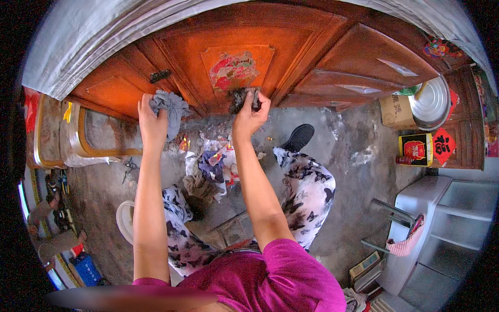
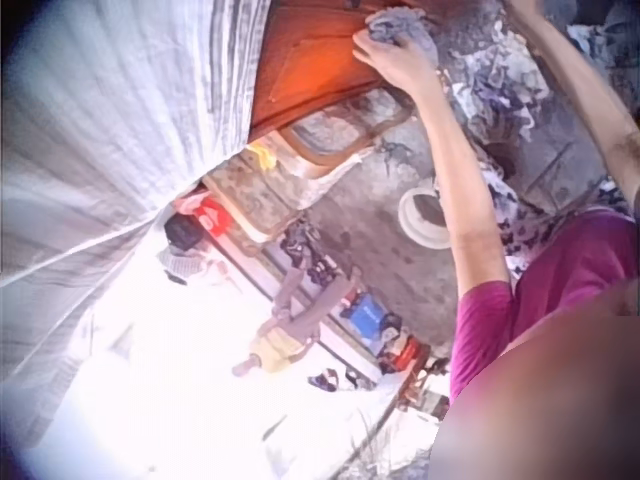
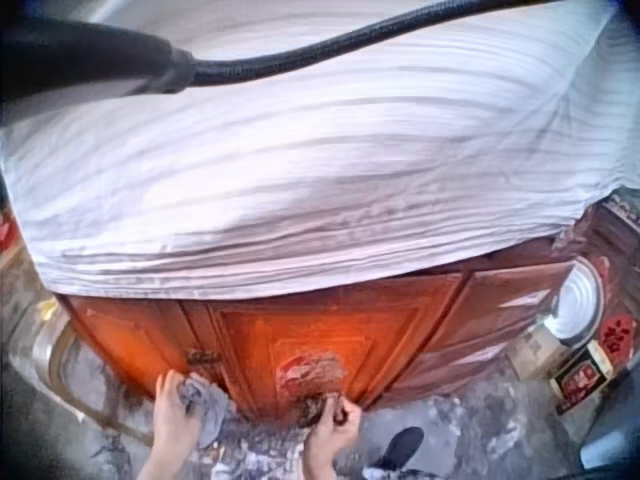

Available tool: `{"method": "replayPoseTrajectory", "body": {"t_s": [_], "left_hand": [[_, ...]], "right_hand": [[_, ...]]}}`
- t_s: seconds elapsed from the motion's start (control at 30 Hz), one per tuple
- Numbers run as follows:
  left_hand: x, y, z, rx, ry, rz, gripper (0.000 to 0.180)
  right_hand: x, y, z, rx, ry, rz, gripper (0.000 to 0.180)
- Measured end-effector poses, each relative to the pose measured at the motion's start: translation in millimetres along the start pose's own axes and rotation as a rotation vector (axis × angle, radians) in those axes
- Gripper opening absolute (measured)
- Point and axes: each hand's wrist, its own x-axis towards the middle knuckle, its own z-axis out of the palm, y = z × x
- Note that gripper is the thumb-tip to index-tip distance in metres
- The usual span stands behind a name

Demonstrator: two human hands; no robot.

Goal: The person scrubs a wooden door with a cloth, focusing on a central decorative panel. They repeatedly rub the surface, occasionally dipping the cloth into a bucket of water to re-wet it, and continue scrubbing the same area throughout the clip.

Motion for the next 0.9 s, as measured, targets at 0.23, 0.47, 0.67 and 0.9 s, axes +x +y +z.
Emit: {"method": "replayPoseTrajectory", "body": {"t_s": [0.23,0.47,0.67,0.9], "left_hand": [[8.5,21.9,14.5,-0.067,-0.015,-0.012,0.038],[8.7,7.1,2.0,-0.057,-0.043,-0.036,0.038],[10.6,19.0,8.3,-0.084,-0.026,-0.032,0.036],[6.6,9.2,-1.5,-0.011,-0.046,-0.074,0.037]], "right_hand": [[0.2,67.6,-28.8,-0.227,0.092,-0.016,0.015],[-11.5,49.2,-6.7,-0.018,0.147,0.301,0.016],[7.5,43.9,-9.1,-0.134,0.227,0.219,0.021],[4.1,15.4,-1.2,-0.062,0.147,0.202,0.014]]}}
